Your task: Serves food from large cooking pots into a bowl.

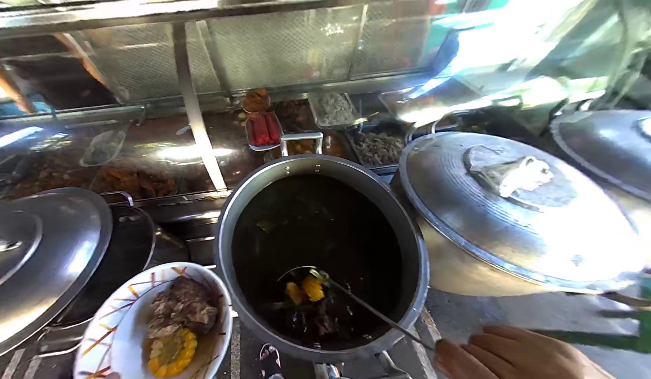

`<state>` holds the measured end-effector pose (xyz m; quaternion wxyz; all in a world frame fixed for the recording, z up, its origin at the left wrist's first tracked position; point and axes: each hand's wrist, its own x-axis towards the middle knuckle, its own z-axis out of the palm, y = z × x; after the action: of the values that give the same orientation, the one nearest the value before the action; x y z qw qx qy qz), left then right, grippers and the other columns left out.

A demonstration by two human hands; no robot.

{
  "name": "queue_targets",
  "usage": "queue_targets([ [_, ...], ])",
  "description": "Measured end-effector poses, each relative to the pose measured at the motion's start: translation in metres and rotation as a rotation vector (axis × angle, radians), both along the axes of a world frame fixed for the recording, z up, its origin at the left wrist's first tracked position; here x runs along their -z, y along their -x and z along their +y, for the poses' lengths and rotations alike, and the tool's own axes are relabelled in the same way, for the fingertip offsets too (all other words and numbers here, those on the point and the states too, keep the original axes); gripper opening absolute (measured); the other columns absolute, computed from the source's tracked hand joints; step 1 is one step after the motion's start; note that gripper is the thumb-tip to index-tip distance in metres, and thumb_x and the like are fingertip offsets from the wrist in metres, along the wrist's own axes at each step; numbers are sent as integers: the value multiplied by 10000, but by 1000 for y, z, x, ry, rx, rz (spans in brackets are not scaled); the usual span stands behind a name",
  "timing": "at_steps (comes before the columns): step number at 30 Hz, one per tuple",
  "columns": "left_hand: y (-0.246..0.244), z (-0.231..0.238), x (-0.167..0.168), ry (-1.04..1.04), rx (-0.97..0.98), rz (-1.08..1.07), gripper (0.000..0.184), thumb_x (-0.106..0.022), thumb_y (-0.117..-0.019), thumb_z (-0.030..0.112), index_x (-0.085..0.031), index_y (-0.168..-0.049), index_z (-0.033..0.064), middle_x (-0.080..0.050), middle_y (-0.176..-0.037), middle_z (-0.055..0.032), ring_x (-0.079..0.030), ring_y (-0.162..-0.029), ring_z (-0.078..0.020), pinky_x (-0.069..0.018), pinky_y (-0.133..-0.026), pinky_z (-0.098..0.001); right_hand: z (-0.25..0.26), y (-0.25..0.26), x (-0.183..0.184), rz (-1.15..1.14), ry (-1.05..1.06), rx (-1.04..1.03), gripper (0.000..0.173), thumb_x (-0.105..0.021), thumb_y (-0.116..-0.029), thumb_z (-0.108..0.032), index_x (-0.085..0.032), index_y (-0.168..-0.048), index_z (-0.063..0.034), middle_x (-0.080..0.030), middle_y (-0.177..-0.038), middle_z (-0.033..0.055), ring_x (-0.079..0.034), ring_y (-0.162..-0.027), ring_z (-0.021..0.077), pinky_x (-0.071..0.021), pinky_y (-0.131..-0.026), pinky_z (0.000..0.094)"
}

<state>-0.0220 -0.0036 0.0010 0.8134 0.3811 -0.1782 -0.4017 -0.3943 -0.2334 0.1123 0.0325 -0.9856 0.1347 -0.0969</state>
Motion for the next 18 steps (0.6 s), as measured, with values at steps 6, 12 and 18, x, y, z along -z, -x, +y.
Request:
queue_targets([
  [6,19,-28,-25,-193,-192,-52,301,-700,-912,208,-555,-1173,169,-759,-989,22,-737,-915,-98,-629,-851,-344,-38,-9,-14,22,213,136,249,-511,-1057,-131,-646,-962,55,-578,-601,192,-601,-497,357,-460,-439,471],
  [12,19,-52,-15,-167,-171,91,563,-658,-895,140,-363,-1368,65,-708,-1105,-100,-736,-977,-197,-640,-833,-408,-115,-39,8,-126,284,250,380,-374,-991,-301,-596,-769,-88,-474,-503,17,-540,-401,241,-401,-343,437],
  [18,16,-64,-18,-167,-135,151,484,-538,-954,72,-329,-1390,74,-699,-1093,-108,-746,-923,-200,-653,-762,-386,-125,-88,-35,274,-428,619,292,-504,-1083,-140,-680,-895,-2,-612,-732,89,-595,-679,204,-495,-669,412],
])
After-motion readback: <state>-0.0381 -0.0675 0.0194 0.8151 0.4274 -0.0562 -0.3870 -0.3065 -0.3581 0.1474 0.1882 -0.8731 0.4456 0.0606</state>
